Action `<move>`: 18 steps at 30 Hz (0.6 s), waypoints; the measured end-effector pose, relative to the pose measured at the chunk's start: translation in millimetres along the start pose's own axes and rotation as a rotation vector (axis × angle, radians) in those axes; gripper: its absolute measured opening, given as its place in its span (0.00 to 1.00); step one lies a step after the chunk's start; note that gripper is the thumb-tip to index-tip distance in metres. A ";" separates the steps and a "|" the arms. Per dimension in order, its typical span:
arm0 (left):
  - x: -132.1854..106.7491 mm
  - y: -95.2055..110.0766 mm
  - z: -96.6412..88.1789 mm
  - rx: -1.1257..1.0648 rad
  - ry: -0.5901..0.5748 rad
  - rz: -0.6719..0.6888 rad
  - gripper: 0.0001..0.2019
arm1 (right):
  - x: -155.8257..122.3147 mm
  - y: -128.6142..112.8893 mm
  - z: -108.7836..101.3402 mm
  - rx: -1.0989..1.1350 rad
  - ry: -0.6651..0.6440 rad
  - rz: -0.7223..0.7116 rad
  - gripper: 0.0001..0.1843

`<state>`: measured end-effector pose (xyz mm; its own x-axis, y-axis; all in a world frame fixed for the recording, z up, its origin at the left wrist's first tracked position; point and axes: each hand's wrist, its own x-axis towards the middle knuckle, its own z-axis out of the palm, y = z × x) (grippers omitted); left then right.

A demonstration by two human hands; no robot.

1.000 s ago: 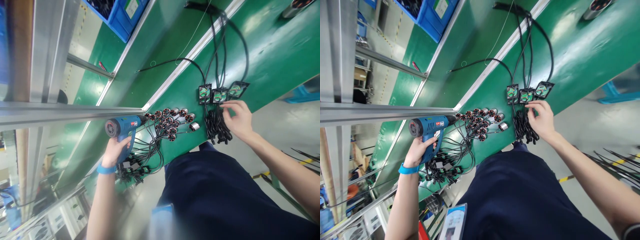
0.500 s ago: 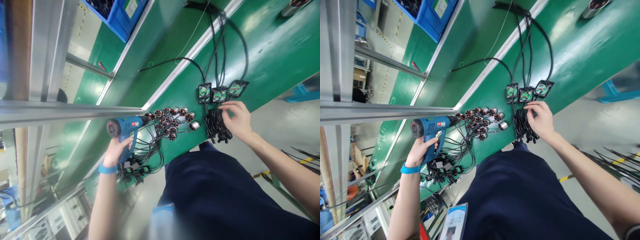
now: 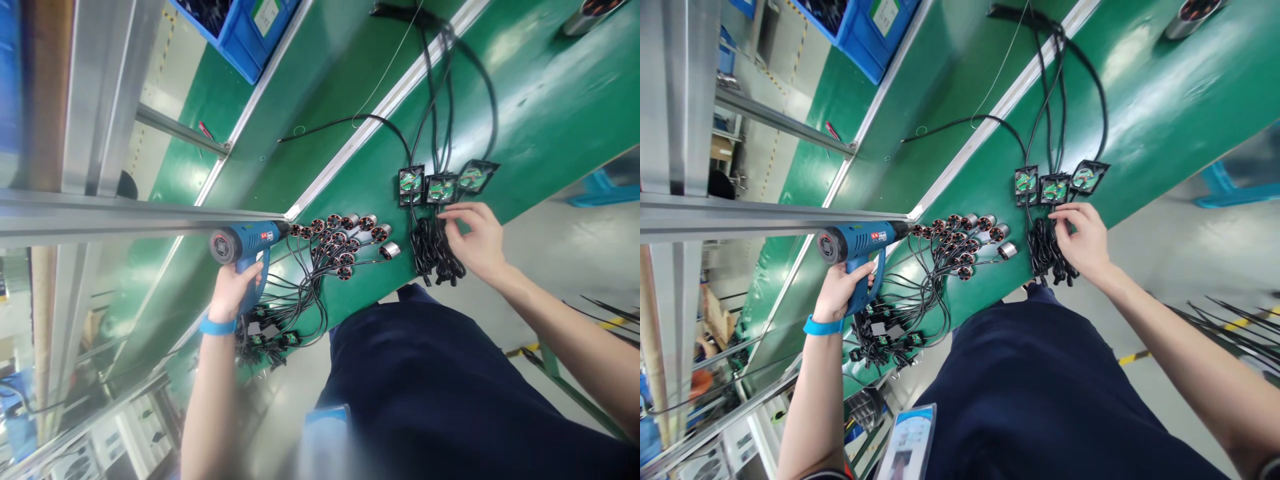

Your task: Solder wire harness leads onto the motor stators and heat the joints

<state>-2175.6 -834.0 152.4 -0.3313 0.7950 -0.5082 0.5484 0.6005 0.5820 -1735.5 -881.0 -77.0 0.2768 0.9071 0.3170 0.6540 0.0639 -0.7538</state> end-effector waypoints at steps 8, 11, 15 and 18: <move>-5.7 -3.9 -6.7 0.092 -0.034 -0.006 0.21 | -4.1 -3.4 -3.7 -0.003 -0.026 -0.005 0.09; -18.8 -7.6 -10.0 0.071 -0.039 -0.017 0.20 | -6.5 -0.1 -4.9 -0.009 -0.023 0.000 0.09; -32.0 -4.9 -2.9 -0.039 -0.088 -0.030 0.19 | -7.4 0.5 -1.9 0.009 -0.027 0.002 0.09; -31.6 1.0 9.5 -0.080 -0.094 -0.016 0.20 | -6.0 -3.3 2.5 0.023 -0.039 -0.003 0.09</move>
<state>-2157.2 -859.3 163.0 -0.2638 0.7763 -0.5726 0.4792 0.6206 0.6206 -1741.0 -885.6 -77.9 0.2473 0.9223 0.2971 0.6380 0.0758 -0.7663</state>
